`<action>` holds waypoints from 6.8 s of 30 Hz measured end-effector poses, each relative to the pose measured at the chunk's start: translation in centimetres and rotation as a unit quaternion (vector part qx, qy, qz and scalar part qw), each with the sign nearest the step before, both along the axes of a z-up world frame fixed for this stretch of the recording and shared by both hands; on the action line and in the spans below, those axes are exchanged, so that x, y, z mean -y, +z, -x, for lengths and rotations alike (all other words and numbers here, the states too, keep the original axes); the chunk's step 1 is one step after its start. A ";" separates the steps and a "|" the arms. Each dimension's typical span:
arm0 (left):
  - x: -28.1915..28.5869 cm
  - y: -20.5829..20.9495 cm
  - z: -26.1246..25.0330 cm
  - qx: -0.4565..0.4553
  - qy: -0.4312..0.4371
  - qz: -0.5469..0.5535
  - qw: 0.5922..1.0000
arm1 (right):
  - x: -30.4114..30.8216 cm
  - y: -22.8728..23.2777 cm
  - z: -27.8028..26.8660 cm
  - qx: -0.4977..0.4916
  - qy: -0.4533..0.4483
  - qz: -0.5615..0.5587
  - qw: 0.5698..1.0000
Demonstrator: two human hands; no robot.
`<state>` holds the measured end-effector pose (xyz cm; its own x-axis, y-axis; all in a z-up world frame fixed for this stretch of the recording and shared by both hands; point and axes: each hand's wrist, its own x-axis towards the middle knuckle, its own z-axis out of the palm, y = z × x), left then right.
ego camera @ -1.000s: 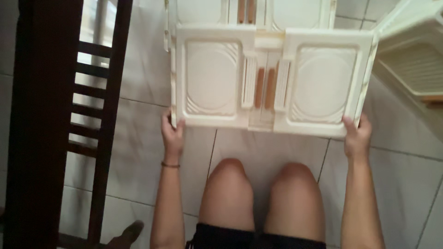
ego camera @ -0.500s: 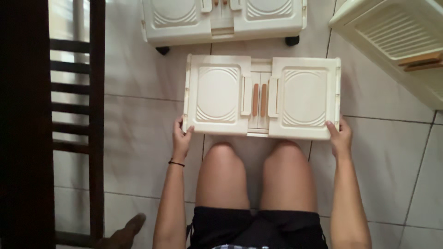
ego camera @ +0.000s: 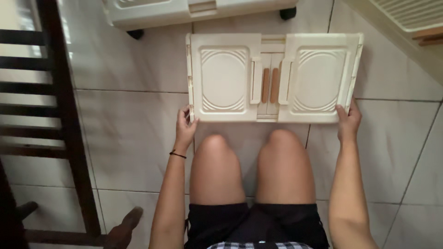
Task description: The person assembles a beige plastic crate by unfolding its sides and securing the latches. They repeatedly open and close the crate, adjust the side panels, and stack it with another similar crate on the floor.
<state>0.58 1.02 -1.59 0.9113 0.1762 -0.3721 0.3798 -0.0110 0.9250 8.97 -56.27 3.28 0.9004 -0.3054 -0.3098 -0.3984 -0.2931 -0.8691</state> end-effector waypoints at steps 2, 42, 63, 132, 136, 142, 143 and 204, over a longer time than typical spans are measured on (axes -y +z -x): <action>0.1 0.7 -0.4 -0.040 0.023 0.052 0.998 | -0.7 -0.3 -0.2 0.003 -0.015 0.067 0.998; 12.4 21.5 -9.0 0.037 -0.162 -0.362 0.917 | -12.5 20.5 -2.8 0.046 0.167 0.451 0.876; 2.0 25.4 -6.9 -0.053 -0.041 -0.633 0.771 | -4.9 22.2 -1.0 0.104 0.067 0.600 0.790; 9.6 11.1 -20.9 0.013 -0.078 -0.481 0.873 | -22.2 10.1 -3.5 0.078 0.270 0.380 0.881; 8.3 12.0 -20.3 0.051 -0.074 -0.424 0.901 | -19.6 11.6 -3.9 0.067 0.283 0.363 0.885; 8.1 15.0 -17.1 0.133 -0.051 -0.402 0.904 | -12.1 14.0 -4.7 0.118 0.209 0.460 0.855; 8.0 15.8 -16.5 0.149 -0.053 -0.403 0.901 | -10.6 14.7 -4.8 0.103 0.190 0.490 0.845; -5.2 25.8 -4.7 0.316 -0.372 -0.247 0.837 | -37.4 25.3 -3.1 0.047 0.704 0.151 0.692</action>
